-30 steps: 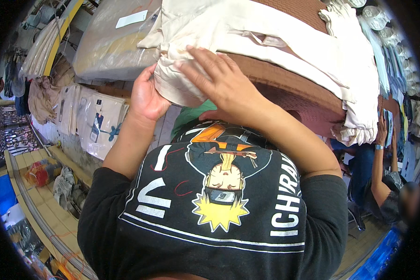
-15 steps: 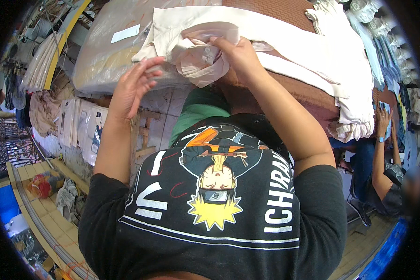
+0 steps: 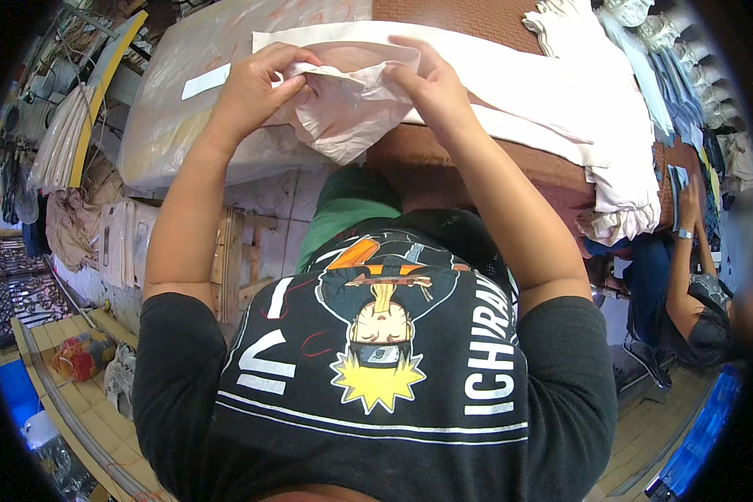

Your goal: The person picks up a shirt, spreads it out on a work surface to smooth it, inserts a folding board, and folds the shirt into a square.

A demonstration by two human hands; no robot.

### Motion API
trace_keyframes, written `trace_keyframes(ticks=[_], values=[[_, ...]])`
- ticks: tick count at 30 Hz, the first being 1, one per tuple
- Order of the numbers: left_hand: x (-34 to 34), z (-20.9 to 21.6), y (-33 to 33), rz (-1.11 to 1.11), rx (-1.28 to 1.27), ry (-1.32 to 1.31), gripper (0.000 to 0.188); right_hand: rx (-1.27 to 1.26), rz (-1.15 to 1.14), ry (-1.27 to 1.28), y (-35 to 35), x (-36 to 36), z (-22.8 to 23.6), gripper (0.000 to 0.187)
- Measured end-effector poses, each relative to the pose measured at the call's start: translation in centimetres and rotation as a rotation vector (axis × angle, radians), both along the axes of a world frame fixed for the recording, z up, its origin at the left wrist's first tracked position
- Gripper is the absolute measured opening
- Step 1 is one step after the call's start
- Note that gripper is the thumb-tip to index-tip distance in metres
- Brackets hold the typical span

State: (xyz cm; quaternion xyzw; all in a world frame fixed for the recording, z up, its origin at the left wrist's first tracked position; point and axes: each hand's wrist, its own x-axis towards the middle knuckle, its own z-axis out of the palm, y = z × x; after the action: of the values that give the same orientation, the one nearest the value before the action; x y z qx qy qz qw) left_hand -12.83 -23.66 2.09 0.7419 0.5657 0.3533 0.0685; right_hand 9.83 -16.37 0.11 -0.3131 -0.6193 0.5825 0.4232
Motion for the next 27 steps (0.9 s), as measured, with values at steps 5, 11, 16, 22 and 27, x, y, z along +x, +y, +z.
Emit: trace_keyframes(ticks=[5, 11, 16, 22, 27], values=[[0.4, 1.7, 0.8, -0.004, 0.062, 0.107, 0.021, 1.15, -0.187, -0.306, -0.7, -0.6, 2.4, 0.042], [0.1, 4.4, 1.5, 0.048, 0.122, 0.397, 0.02, 1.064, -0.063, -0.735, 0.6, -1.5, 1.7, 0.017], [-0.7, 5.9, 1.3, 0.028, -0.01, 0.408, 0.02, 1.124, -0.009, -0.88, 1.1, -1.7, 6.0, 0.035], [-1.1, 7.3, 3.4, -0.076, -0.014, 0.347, 0.036, 0.996, 0.16, -0.718, 4.2, -4.7, 5.6, 0.055], [-4.4, 3.6, 5.5, -0.296, -0.083, -0.412, 0.09, 0.896, 0.327, -0.683, 4.4, -5.4, 9.1, 0.02]])
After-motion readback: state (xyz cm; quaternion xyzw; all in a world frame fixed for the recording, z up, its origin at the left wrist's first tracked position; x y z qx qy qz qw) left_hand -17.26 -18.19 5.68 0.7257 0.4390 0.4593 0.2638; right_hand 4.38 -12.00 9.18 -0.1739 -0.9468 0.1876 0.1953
